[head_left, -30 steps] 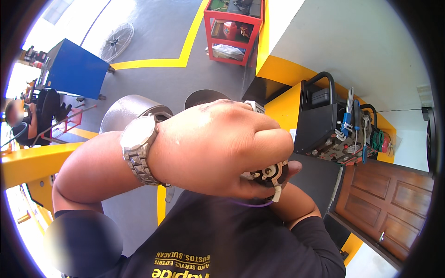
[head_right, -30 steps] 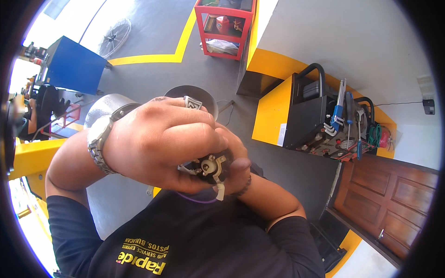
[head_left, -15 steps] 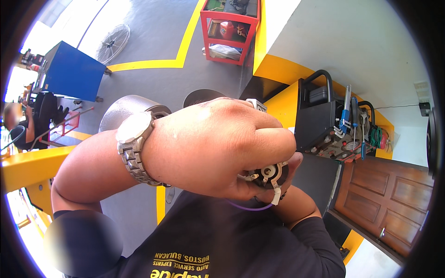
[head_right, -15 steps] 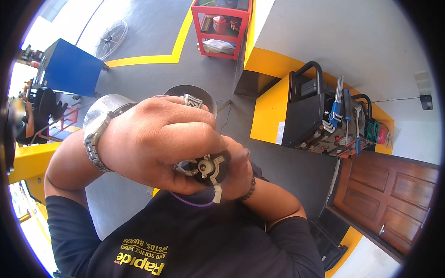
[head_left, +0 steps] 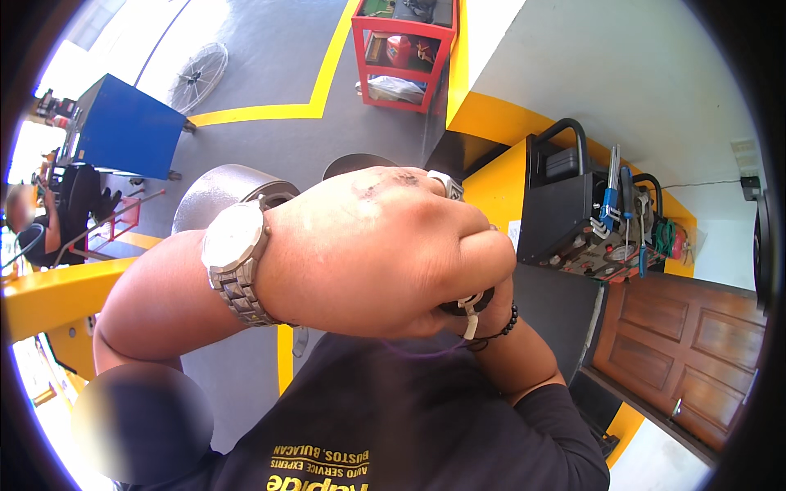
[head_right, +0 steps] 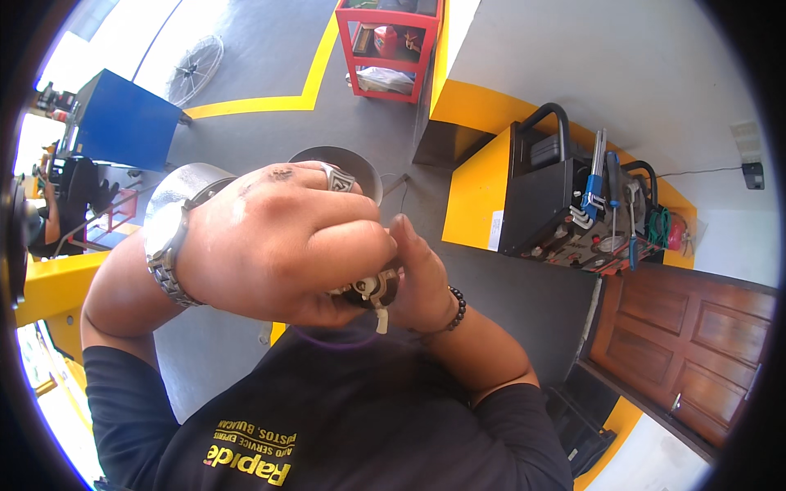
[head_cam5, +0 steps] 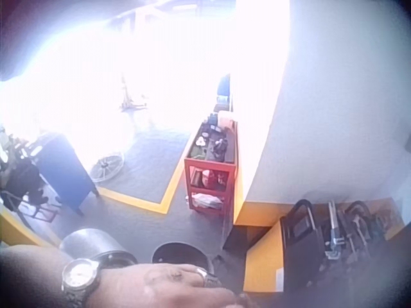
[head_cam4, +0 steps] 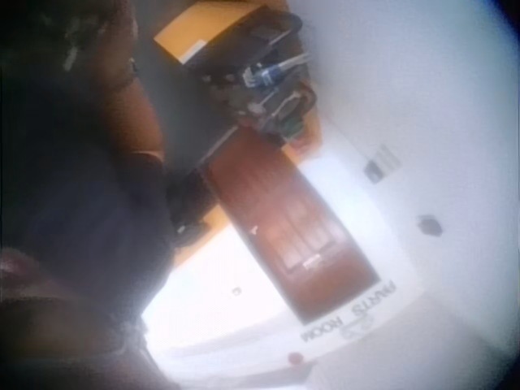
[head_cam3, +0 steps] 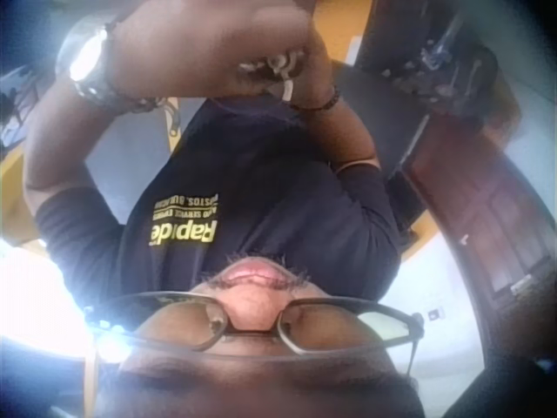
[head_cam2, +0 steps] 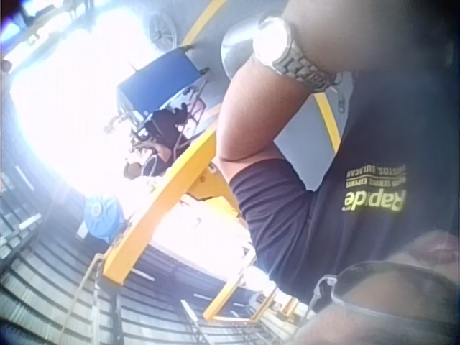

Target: The person disassembles a cylindrical electrical component, manipulates internal wires and a small switch-like part, and uses a screwdriver to adjust internal elements. The person then reassembles the component by fitting the outer casing back onto the internal assembly.

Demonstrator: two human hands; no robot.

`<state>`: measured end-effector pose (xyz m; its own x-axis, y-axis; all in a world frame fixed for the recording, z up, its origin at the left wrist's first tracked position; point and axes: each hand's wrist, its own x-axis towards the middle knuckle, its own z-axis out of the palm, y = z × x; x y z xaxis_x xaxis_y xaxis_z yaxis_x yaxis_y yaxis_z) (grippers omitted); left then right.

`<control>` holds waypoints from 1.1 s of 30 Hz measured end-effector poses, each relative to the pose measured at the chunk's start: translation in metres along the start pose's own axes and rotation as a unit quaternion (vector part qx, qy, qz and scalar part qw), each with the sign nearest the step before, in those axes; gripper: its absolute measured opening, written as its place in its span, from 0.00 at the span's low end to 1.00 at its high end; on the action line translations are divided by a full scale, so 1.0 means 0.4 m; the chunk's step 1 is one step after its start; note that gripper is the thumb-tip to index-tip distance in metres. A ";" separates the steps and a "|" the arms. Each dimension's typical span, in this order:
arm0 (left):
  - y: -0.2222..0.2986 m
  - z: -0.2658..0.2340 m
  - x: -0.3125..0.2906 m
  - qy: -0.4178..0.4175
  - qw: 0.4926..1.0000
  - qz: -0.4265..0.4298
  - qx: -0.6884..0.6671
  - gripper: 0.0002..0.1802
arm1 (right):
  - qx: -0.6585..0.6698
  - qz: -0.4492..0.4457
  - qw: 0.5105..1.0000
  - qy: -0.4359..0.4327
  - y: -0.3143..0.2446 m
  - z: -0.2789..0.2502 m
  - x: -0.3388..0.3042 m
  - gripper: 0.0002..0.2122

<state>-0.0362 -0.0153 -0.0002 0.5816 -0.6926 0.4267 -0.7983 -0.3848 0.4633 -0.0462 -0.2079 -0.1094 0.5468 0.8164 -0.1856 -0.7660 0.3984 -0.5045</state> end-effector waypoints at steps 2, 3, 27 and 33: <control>0.007 -0.002 0.001 0.009 1.000 -0.014 0.017 0.19 | 0.035 0.007 0.999 -0.005 -0.001 0.002 -0.002 0.34; 0.011 -0.001 0.002 0.014 0.999 -0.021 0.025 0.19 | 0.040 0.008 0.999 -0.006 -0.001 0.000 -0.003 0.34; 0.022 0.013 0.002 0.036 0.995 -0.064 0.061 0.21 | -0.049 -0.108 0.993 0.007 0.036 -0.025 0.013 0.42; 0.007 0.015 0.002 0.037 0.995 -0.086 0.026 0.22 | 0.022 -0.147 0.982 -0.120 0.030 -0.073 0.030 0.44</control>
<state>-0.0389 -0.0205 -0.0030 0.7185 -0.5673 0.4024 -0.6921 -0.5259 0.4944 -0.0390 -0.2054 -0.1423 0.6550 0.7364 0.1694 -0.6039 0.6449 -0.4685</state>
